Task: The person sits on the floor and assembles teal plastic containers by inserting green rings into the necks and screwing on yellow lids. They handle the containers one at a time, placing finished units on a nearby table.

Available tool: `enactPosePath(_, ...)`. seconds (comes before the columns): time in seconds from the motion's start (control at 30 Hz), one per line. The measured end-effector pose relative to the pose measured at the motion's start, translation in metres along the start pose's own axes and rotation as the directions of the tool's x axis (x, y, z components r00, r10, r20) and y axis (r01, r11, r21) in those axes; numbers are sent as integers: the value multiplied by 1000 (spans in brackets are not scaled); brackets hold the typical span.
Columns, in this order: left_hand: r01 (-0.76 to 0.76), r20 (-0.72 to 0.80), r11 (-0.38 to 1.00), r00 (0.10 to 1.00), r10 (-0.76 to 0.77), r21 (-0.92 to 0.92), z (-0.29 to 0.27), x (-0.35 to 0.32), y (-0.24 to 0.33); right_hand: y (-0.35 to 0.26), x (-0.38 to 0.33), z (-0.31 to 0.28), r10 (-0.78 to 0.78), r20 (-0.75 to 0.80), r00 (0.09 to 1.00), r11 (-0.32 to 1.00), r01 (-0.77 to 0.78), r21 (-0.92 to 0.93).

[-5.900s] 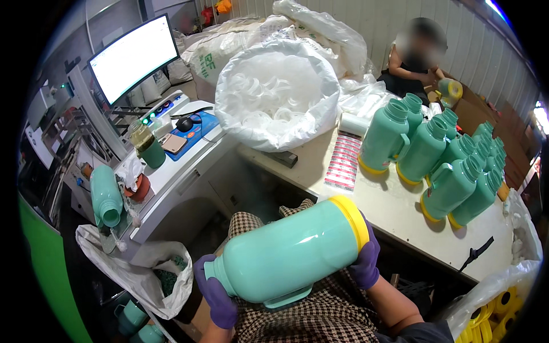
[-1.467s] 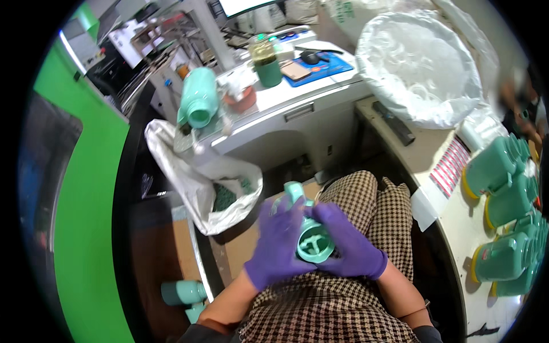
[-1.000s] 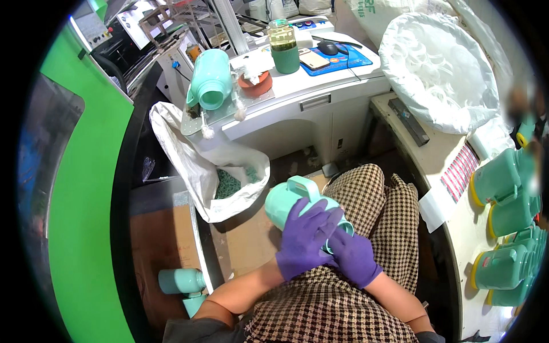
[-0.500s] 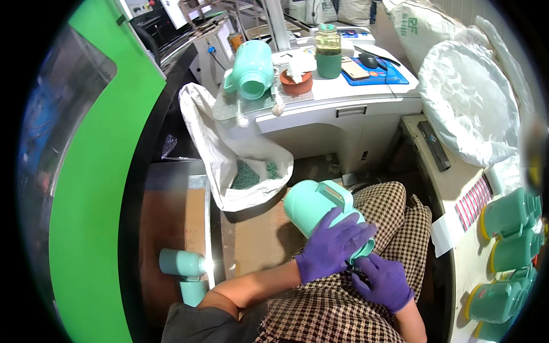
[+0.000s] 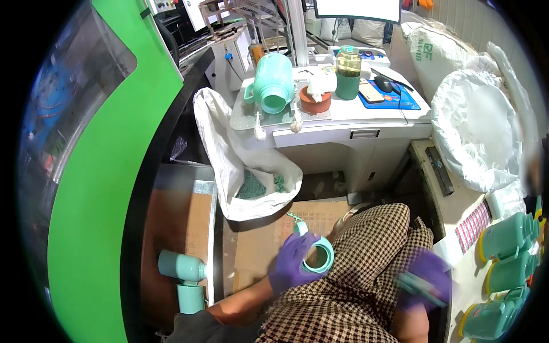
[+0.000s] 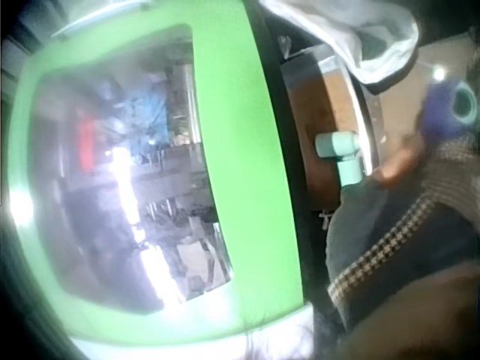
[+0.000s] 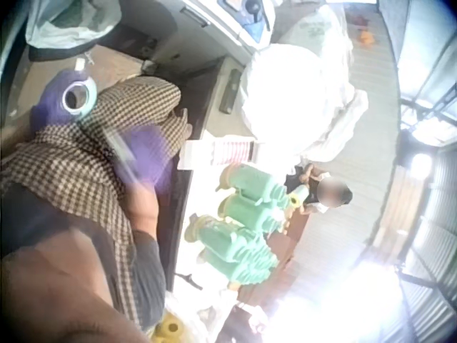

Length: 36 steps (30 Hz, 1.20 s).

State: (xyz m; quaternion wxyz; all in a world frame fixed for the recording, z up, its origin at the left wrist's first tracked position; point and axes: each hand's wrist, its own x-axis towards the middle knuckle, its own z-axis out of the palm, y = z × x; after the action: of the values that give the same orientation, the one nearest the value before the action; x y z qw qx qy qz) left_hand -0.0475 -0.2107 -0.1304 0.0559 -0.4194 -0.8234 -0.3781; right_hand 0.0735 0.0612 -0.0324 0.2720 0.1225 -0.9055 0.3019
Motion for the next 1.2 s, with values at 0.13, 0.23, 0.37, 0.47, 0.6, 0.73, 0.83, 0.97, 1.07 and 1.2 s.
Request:
enactPosePath(0.13,-246,-113,968,962,250,53,5,23,20,15,106,127,-93,-183,979,977,125,175)
enactPosePath(0.23,-322,-200,946,926,320,26,-12,32,23,10,114,89,-136,-182,974,980,159,117)
enactPosePath(0.37,-238,-206,971,951,229,-18,-10,26,3,50,104,-9,-281,-238,930,953,242,-182)
enactPosePath(0.47,-287,-151,957,949,278,-41,-7,37,-4,85,104,-95,-179,-398,900,879,-35,-476)
enactPosePath(0.6,-396,-53,917,918,394,-39,-2,65,8,190,112,-199,101,-315,944,612,-309,-728)
enactPosePath(0.73,-412,-3,909,911,413,-53,0,77,22,244,117,-248,847,-229,479,26,-468,-883)
enactPosePath(0.83,-338,-46,941,941,336,-23,2,65,19,242,129,-256,782,-223,582,169,-541,-824)
enactPosePath(0.97,-294,-83,955,953,291,-29,7,61,11,231,115,-277,305,-362,881,375,-461,-805)
enactPosePath(1.07,-261,-98,965,962,256,-37,2,64,12,188,112,-247,228,-492,840,796,-452,-402)
enactPosePath(1.2,-142,-166,987,978,127,-81,0,60,9,107,71,-121,534,-212,818,811,-424,403)
